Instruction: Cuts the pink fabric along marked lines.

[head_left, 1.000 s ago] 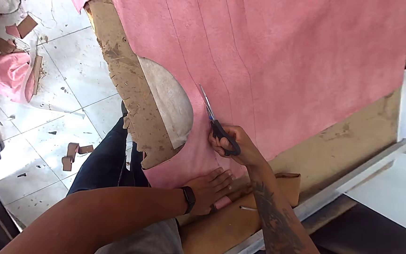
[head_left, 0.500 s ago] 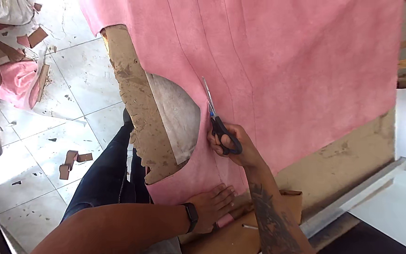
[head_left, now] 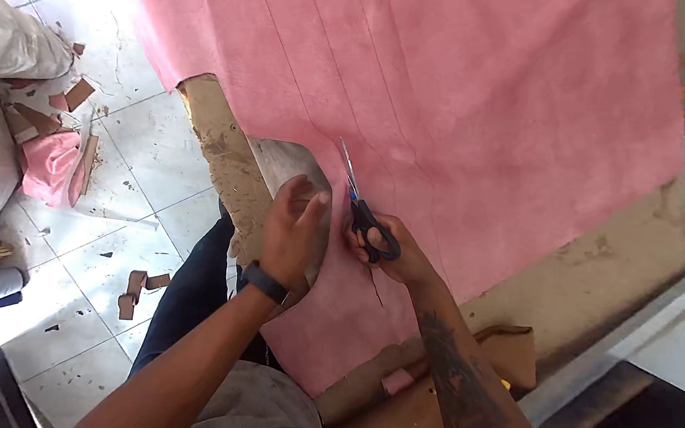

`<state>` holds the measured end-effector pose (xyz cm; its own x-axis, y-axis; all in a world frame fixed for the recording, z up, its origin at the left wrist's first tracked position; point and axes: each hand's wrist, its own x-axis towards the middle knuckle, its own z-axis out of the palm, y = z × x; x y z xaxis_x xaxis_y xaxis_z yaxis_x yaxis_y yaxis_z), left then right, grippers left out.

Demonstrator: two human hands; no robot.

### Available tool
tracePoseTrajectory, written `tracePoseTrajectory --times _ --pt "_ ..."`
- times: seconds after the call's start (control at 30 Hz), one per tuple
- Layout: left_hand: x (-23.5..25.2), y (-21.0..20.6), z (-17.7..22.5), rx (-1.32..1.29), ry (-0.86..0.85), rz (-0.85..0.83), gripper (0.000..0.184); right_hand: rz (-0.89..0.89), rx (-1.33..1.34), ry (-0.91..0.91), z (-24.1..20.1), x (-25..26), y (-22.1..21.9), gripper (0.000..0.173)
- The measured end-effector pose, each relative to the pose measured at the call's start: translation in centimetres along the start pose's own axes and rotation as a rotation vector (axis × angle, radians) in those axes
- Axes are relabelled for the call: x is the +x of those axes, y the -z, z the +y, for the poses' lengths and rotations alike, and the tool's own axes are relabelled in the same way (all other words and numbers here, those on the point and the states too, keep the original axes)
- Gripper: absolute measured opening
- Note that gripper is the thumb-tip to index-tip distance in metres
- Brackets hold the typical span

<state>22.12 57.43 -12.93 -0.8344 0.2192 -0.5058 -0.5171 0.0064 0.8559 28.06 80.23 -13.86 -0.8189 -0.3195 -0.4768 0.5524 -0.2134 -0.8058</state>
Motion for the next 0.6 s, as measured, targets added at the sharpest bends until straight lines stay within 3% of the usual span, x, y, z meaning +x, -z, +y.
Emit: tracePoseTrajectory --times 0.17,0.37,0.6 --pt "4.6 -1.6 0.4 -0.126 0.146 -0.15 0.028 0.053 -0.093 -0.085 -0.8 -0.8 0.4 0.06" --pt "3.3 -0.3 0.5 -0.202 0.255 -0.3 0.023 -0.036 -0.061 -0.115 -0.9 -1.3 0.6 0.065" --pt "3.9 0.2 0.2 -0.289 0.285 -0.345 0.021 -0.014 -0.066 -0.128 -1.3 -0.4 0.5 0.063"
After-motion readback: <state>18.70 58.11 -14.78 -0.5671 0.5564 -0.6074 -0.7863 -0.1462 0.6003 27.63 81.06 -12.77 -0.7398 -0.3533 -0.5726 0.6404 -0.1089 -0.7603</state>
